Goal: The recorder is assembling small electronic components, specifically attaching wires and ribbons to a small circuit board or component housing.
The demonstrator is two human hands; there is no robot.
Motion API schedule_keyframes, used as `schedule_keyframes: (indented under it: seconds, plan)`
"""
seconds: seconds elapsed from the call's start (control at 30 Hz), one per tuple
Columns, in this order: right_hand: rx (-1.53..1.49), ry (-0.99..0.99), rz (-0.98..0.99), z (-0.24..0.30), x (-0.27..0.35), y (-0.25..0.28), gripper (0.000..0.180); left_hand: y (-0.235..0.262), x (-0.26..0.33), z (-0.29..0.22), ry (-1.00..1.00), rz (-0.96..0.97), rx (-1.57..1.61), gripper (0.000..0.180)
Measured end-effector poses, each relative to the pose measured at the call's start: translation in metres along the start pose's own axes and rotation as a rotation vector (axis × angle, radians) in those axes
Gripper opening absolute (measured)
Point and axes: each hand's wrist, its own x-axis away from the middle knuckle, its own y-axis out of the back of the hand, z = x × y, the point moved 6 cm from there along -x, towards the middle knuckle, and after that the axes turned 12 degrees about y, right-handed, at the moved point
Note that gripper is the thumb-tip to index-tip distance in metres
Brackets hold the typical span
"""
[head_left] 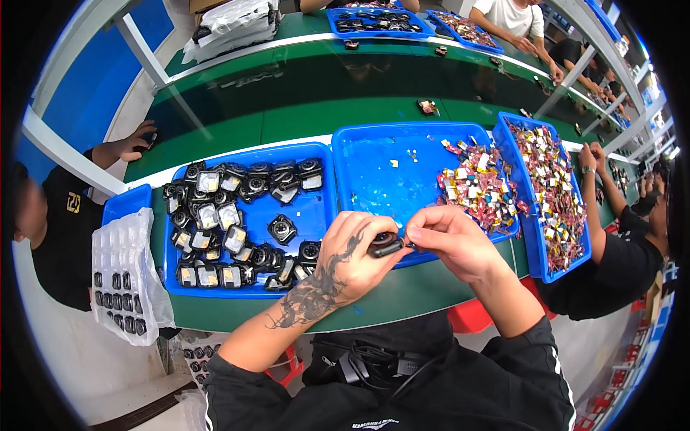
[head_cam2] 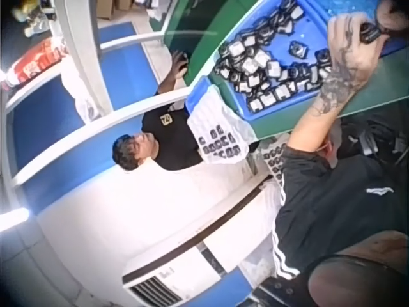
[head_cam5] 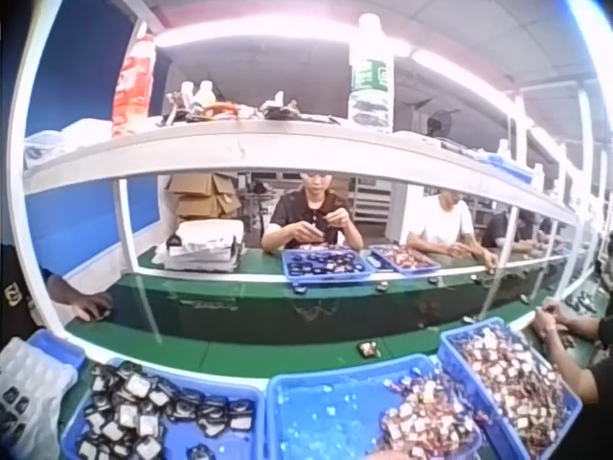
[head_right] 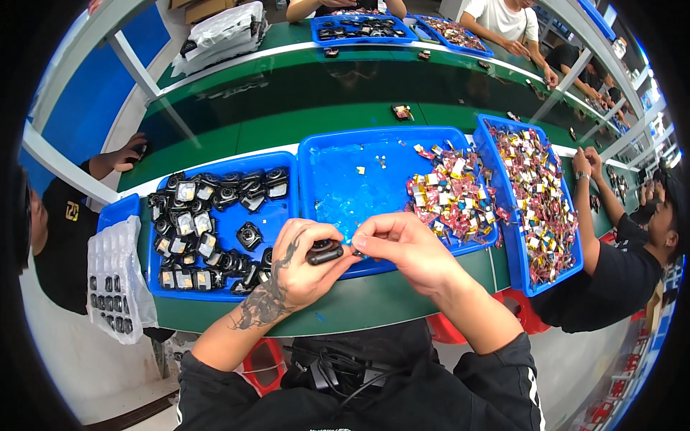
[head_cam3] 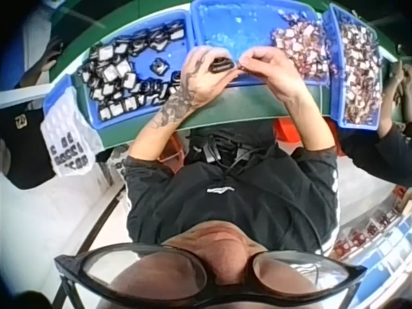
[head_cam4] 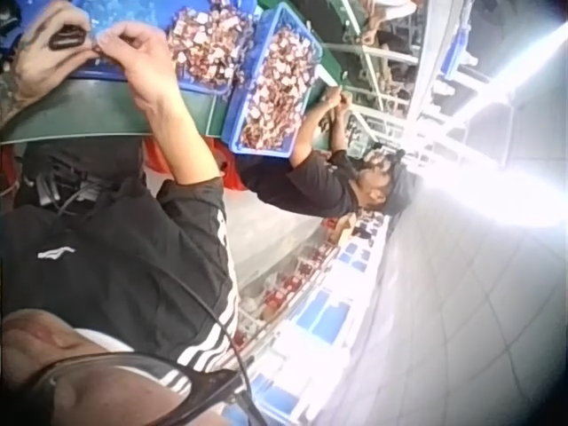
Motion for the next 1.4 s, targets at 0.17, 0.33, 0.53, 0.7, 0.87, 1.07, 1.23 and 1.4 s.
schedule_keyframes:
  seconds: [0.17, 0.33, 0.53, 0.7, 0.87, 1.07, 1.23, 1.4]
  plan:
    - [-0.052, -0.024, -0.058, -0.006, -0.002, -0.002, 0.012, 0.001, -0.002, 0.003, 0.127, 0.007, 0.059, 0.021]
    - [0.136, 0.199, -0.168, 0.001, -0.006, -0.003, 0.011, 0.0, 0.0, 0.018, 0.4, 0.053, 0.215, 0.015]
    - [0.934, 0.664, -0.219, 0.032, 0.003, -0.017, 0.011, 0.007, -0.003, 0.013, 0.233, -0.024, 0.023, 0.017]
    - [0.226, 0.228, -0.208, -0.001, -0.014, 0.012, 0.013, 0.007, -0.005, 0.003, 0.078, -0.041, -0.035, 0.02]
    - [1.52, 0.45, -0.215, 0.024, -0.021, 0.009, 0.027, 0.004, -0.001, 0.026, 0.493, -0.038, 0.306, 0.013]
    - [0.629, 0.427, -0.134, 0.023, -0.008, -0.014, 0.016, -0.011, 0.011, 0.048, 0.82, 0.16, 0.55, 0.012]
    - [0.486, 0.375, -0.168, 0.011, -0.011, -0.009, 0.01, -0.012, 0.005, 0.042, 0.73, 0.139, 0.501, 0.01]
    - [0.327, 0.389, -0.323, 0.012, -0.007, 0.008, 0.01, -0.026, 0.013, 0.045, 0.948, 0.268, 0.977, 0.035]
